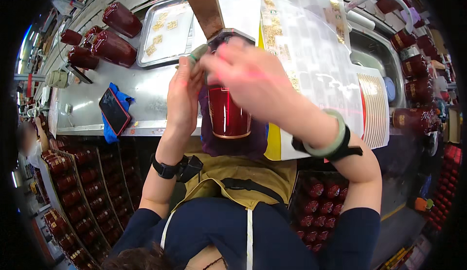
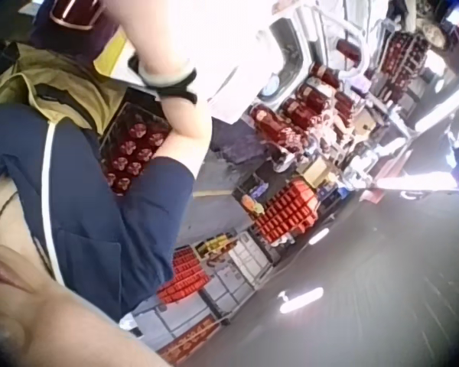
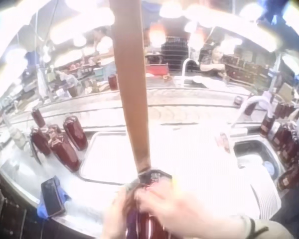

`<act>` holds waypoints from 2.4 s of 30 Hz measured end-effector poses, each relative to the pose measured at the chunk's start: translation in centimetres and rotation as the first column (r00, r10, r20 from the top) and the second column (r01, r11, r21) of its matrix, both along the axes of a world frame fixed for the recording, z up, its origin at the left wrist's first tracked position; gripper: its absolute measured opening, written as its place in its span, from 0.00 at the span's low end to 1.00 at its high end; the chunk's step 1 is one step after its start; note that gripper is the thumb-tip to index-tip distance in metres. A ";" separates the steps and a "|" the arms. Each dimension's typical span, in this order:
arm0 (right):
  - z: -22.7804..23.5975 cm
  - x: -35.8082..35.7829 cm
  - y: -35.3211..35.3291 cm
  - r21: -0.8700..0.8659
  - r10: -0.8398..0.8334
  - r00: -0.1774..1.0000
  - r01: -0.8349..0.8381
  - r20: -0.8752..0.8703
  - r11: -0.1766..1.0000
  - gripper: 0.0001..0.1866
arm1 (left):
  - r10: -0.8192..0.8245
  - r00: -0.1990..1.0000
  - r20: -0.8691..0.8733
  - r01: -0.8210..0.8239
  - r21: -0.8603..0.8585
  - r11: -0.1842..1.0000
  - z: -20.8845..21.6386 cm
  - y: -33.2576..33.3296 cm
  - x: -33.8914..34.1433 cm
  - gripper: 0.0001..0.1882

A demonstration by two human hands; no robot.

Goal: The recorder applies decorative labels and polishes red glass bottles on an industrial assembly line.

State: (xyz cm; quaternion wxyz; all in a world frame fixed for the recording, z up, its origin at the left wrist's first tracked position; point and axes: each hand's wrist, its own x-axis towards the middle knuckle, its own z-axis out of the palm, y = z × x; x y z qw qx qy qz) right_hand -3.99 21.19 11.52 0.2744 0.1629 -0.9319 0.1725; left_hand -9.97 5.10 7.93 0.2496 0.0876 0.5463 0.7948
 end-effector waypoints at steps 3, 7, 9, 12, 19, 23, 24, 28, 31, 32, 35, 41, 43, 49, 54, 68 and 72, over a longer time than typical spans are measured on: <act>1.1 -2.9 2.6 0.140 -0.065 0.981 0.091 -0.181 0.986 0.08 | 0.040 0.998 -0.048 -0.043 -0.053 0.998 -0.8 -1.1 -0.4 0.35; -1.4 1.6 2.8 0.092 0.239 0.938 -0.223 -0.252 0.970 0.08 | 0.026 0.998 -0.051 -0.028 -0.047 0.999 -1.2 -2.8 -0.6 0.37; -2.8 4.5 2.1 0.080 0.372 0.912 -0.363 -0.173 0.928 0.11 | 0.035 0.999 -0.034 -0.037 -0.068 0.997 -0.8 -3.1 -0.3 0.37; -2.0 2.9 2.6 -0.187 0.115 0.990 -0.128 -0.076 0.974 0.11 | 0.032 0.999 -0.010 -0.033 -0.049 0.998 -1.4 -3.3 -0.2 0.38; -0.2 2.3 0.3 0.150 0.318 0.939 -0.298 -0.134 0.943 0.11 | 0.004 0.999 -0.041 -0.006 -0.034 0.999 -0.9 -3.3 1.0 0.38; -0.6 -1.5 0.0 0.139 0.106 0.990 -0.093 -0.090 0.986 0.06 | 0.032 0.997 -0.073 -0.036 -0.062 0.997 -0.2 -3.5 1.4 0.37; 0.7 -2.9 0.7 0.161 0.041 0.999 -0.038 -0.020 0.986 0.05 | 0.053 0.993 -0.101 -0.061 -0.083 0.995 0.0 -3.8 1.5 0.38; 1.4 -3.0 3.4 0.389 0.076 0.964 0.030 -0.253 0.921 0.05 | 0.025 0.994 -0.110 -0.039 -0.126 0.991 -0.3 -4.2 1.7 0.39; -2.7 2.1 2.7 0.129 0.352 0.914 -0.332 -0.202 0.934 0.14 | -0.022 0.999 -0.040 0.016 -0.151 0.988 -1.3 -4.0 1.6 0.39; -2.0 4.2 2.0 0.086 0.472 0.865 -0.464 -0.171 0.882 0.15 | -0.034 0.999 -0.033 0.030 -0.131 0.991 -0.8 -4.0 1.9 0.39; -2.3 3.1 2.8 -0.076 0.145 0.978 -0.158 -0.148 0.985 0.09 | -0.074 0.996 -0.052 0.062 -0.202 0.977 -0.7 -2.5 1.9 0.39; -3.8 2.4 2.2 -0.015 0.138 0.934 -0.152 -0.329 0.988 0.09 | -0.060 0.998 -0.026 0.051 -0.246 0.968 -1.3 -4.0 0.8 0.40; -3.3 5.3 -0.2 -0.040 0.325 0.919 -0.342 -0.224 0.939 0.09 | -0.089 0.996 -0.023 0.082 -0.213 0.974 -1.7 -4.4 0.4 0.40; -1.0 6.8 -0.1 -0.678 0.018 0.999 -0.038 -0.037 0.734 0.10 | -0.283 0.958 -0.047 0.261 -0.272 0.926 -2.2 -2.0 0.1 0.30; 2.0 7.1 0.6 -0.671 -0.070 0.997 0.063 0.017 0.739 0.13 | -0.275 0.958 0.083 0.286 -0.239 0.928 -2.3 -1.1 0.7 0.28; 7.9 14.4 7.9 -0.479 -0.129 0.918 0.311 0.375 0.821 0.08 | -0.567 0.625 -0.537 0.486 -0.302 0.820 6.0 5.8 7.4 0.55; 9.4 17.7 14.2 -0.382 -0.378 0.882 0.464 0.282 0.799 0.06 | -0.514 0.461 -0.723 0.334 -0.395 0.856 5.4 6.2 6.4 0.58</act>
